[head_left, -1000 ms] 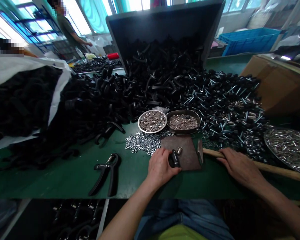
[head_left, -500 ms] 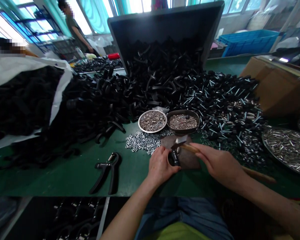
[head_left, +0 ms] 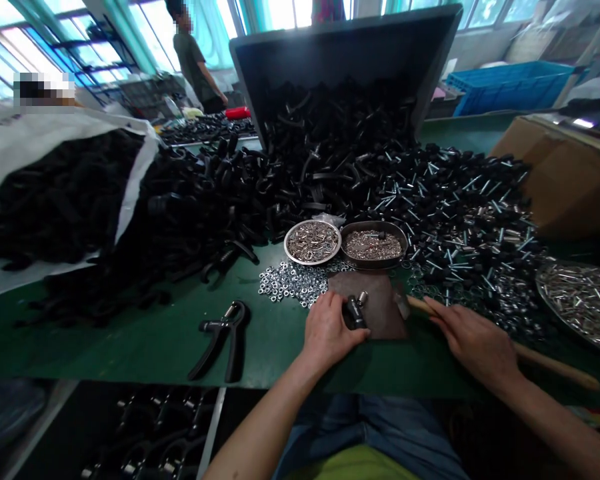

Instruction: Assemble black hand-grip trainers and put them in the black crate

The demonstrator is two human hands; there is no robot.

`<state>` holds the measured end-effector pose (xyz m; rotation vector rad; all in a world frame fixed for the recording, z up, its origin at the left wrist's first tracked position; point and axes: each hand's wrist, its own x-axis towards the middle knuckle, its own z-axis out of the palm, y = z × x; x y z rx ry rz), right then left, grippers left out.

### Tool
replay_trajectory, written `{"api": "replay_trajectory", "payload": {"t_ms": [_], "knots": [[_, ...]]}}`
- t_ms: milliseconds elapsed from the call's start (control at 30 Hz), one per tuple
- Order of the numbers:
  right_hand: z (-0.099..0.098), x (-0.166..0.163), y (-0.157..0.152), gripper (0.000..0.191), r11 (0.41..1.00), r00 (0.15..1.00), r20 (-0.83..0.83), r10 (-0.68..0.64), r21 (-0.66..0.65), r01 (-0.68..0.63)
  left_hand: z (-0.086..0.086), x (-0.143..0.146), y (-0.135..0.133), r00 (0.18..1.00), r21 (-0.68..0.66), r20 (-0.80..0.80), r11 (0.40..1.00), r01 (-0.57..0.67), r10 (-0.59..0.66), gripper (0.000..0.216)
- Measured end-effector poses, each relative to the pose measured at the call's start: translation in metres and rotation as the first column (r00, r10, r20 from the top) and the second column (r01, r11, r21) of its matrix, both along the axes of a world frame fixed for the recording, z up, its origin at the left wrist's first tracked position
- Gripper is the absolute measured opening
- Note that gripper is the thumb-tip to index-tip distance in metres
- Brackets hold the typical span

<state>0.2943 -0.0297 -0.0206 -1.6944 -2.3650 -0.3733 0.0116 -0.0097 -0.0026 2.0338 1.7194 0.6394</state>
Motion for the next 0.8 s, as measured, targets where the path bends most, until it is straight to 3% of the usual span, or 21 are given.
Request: {"api": "replay_trajectory", "payload": {"t_ms": [100,167,233,300,367,433,467,500,567,600,633,700,800], "knots": [[-0.002,0.005,0.001,0.034,0.998,1.000,-0.011,-0.015,0.064,0.016,0.005,0.005,-0.002,0.973,-0.061,0.190,0.991,-0.118,0.128,0.058],[0.006,-0.015,0.002,0.038,0.997,0.978,-0.203,0.046,0.069,-0.032,0.009,0.014,-0.007,0.920,-0.123,0.335,0.977,-0.173,0.205,0.061],[0.019,-0.048,0.004,0.047,0.991,0.897,-0.423,0.126,0.007,-0.136,0.014,0.024,-0.015,0.860,-0.185,0.456,0.970,-0.159,0.228,0.063],[0.031,-0.080,0.007,0.045,0.971,0.834,-0.528,0.160,-0.067,-0.229,0.018,0.032,-0.022,0.842,-0.193,0.515,0.979,-0.066,0.158,0.058],[0.037,-0.099,0.014,0.032,0.965,0.820,-0.547,0.167,-0.081,-0.251,0.022,0.027,-0.023,0.864,-0.132,0.504,0.986,0.106,-0.025,0.050],[0.037,-0.103,0.023,0.028,0.966,0.844,-0.509,0.166,-0.087,-0.243,0.026,0.006,-0.013,0.888,-0.040,0.420,0.974,0.224,-0.187,0.041],[0.035,-0.101,0.027,0.028,0.968,0.870,-0.467,0.157,-0.101,-0.228,0.028,-0.011,-0.004,0.908,-0.001,0.362,0.974,0.227,-0.211,0.038],[0.032,-0.097,0.030,0.027,0.972,0.903,-0.407,0.141,-0.118,-0.205,0.030,-0.033,0.009,0.944,0.036,0.292,0.988,0.151,-0.155,0.035],[0.025,-0.089,0.033,0.027,0.978,0.959,-0.258,0.114,-0.140,-0.154,0.034,-0.082,0.039,0.980,0.056,0.132,0.986,-0.156,0.148,0.031],[0.022,-0.087,0.032,0.025,0.981,0.977,-0.187,0.106,-0.142,-0.134,0.035,-0.106,0.055,0.932,0.033,0.082,0.934,-0.357,0.353,0.029],[0.020,-0.087,0.031,0.024,0.983,0.987,-0.125,0.105,-0.141,-0.122,0.036,-0.130,0.070,0.886,0.026,0.068,0.887,-0.461,0.458,0.030],[0.017,-0.090,0.027,0.024,0.985,0.992,-0.039,0.116,-0.127,-0.120,0.037,-0.166,0.098,0.813,0.009,0.066,0.814,-0.580,0.578,0.030],[0.018,-0.099,0.022,0.022,0.991,0.994,0.036,0.102,-0.091,-0.099,0.036,-0.189,0.125,0.708,-0.036,0.100,0.713,-0.700,0.700,0.031]]}}
